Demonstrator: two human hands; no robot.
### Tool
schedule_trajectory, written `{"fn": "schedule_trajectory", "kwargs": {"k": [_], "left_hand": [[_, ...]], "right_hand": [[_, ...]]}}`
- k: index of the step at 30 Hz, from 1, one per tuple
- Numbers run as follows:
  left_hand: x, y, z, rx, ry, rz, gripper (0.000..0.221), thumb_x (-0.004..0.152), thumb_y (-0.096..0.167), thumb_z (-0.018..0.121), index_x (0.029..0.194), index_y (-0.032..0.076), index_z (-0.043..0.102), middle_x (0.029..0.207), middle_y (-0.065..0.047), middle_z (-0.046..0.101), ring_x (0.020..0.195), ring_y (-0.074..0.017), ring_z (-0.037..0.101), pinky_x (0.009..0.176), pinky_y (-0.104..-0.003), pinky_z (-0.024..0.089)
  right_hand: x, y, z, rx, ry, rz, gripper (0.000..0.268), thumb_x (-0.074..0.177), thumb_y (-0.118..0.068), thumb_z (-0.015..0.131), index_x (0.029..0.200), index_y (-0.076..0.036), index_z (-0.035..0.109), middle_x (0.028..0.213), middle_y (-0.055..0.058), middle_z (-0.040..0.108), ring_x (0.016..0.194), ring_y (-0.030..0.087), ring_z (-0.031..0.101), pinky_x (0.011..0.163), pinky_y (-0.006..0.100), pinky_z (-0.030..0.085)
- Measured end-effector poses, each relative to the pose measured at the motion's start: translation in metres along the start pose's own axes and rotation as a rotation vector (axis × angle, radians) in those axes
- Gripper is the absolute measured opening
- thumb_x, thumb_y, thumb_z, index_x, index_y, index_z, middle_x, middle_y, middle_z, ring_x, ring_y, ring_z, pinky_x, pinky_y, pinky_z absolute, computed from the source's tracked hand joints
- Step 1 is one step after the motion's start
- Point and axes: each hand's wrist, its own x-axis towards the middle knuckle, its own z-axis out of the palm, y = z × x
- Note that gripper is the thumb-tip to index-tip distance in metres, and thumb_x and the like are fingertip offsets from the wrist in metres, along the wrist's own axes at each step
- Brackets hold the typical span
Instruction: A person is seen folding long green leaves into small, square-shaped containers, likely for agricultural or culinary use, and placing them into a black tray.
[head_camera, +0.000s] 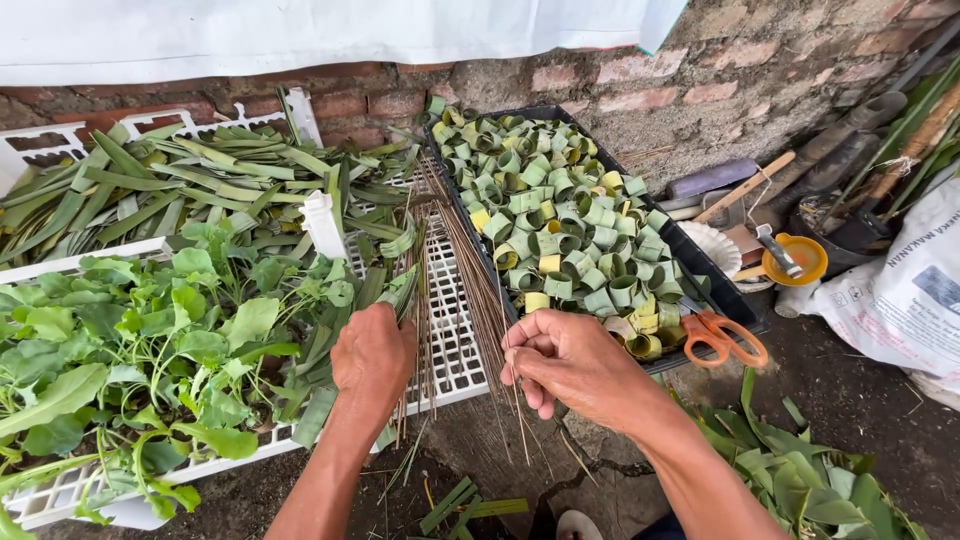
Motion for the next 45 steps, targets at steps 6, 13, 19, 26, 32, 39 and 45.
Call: {"fn": "schedule_trajectory", "kwargs": {"k": [6,13,19,26,32,39,45], "left_hand": [[0.003,-0.012,0.015,-0.119,0.163,0.141,0.033,0.091,0.041,0.068,0.096,0.01,0.078,0.094,-0.02,0.078,0.099,-0.0428,0.075,0.085,-0.054,0.061],[-0.02,-0.008,-0.009,-0.235,0.116,0.127,0.038,0.096,0.042,0.062,0.119,0.014,0.075,0.106,-0.022,0.077,0.109,-0.0451,0.072,0.094,-0.056,0.057],[-0.019,-0.011,-0.015,-0.324,0.104,0.112,0.042,0.096,0.037,0.062,0.129,0.014,0.072,0.112,-0.021,0.077,0.112,-0.0445,0.071,0.096,-0.056,0.056],[-0.014,-0.008,-0.01,-0.353,0.063,0.137,0.031,0.094,0.033,0.065,0.115,0.015,0.078,0.104,-0.018,0.079,0.108,-0.0425,0.073,0.092,-0.052,0.058],[-0.016,-0.011,-0.024,-0.375,0.056,0.099,0.027,0.094,0.034,0.062,0.103,0.016,0.08,0.102,-0.018,0.079,0.107,-0.0432,0.072,0.091,-0.054,0.058],[-0.019,-0.022,-0.036,-0.406,0.077,0.095,0.025,0.095,0.029,0.061,0.103,0.014,0.079,0.102,-0.021,0.078,0.107,-0.0455,0.071,0.091,-0.055,0.058],[-0.023,-0.024,-0.041,-0.412,0.111,0.11,0.032,0.097,0.03,0.061,0.116,0.01,0.077,0.101,-0.023,0.077,0.106,-0.0451,0.072,0.089,-0.057,0.059]], "right_hand": [[0.007,0.017,-0.004,0.148,-0.024,-0.159,0.026,0.094,0.002,0.062,0.116,0.015,0.066,0.086,0.021,0.07,0.057,0.016,0.067,0.046,0.026,0.063],[0.008,0.018,-0.004,0.117,-0.021,-0.167,0.03,0.093,0.004,0.064,0.12,0.015,0.065,0.088,0.023,0.072,0.059,0.016,0.069,0.049,0.025,0.065],[0.008,0.006,0.011,-0.008,0.043,-0.13,0.035,0.095,-0.001,0.067,0.126,0.013,0.064,0.083,0.02,0.072,0.057,0.016,0.07,0.051,0.025,0.065],[0.05,0.009,0.031,-0.3,0.121,-0.145,0.026,0.099,-0.008,0.065,0.12,0.006,0.069,0.077,0.016,0.075,0.054,0.014,0.071,0.048,0.024,0.061],[0.083,0.016,0.059,-0.556,0.264,-0.329,0.024,0.098,-0.009,0.062,0.117,-0.002,0.077,0.088,0.024,0.075,0.081,0.039,0.078,0.064,0.044,0.064],[0.118,0.021,0.077,-0.435,0.131,-0.305,0.021,0.097,-0.012,0.064,0.102,0.0,0.08,0.07,0.017,0.074,0.065,0.024,0.07,0.062,0.037,0.06],[0.13,0.02,0.093,-0.633,0.098,-0.257,0.036,0.101,-0.017,0.066,0.067,-0.004,0.071,0.051,0.017,0.061,0.048,0.029,0.063,0.056,0.042,0.056]]}}
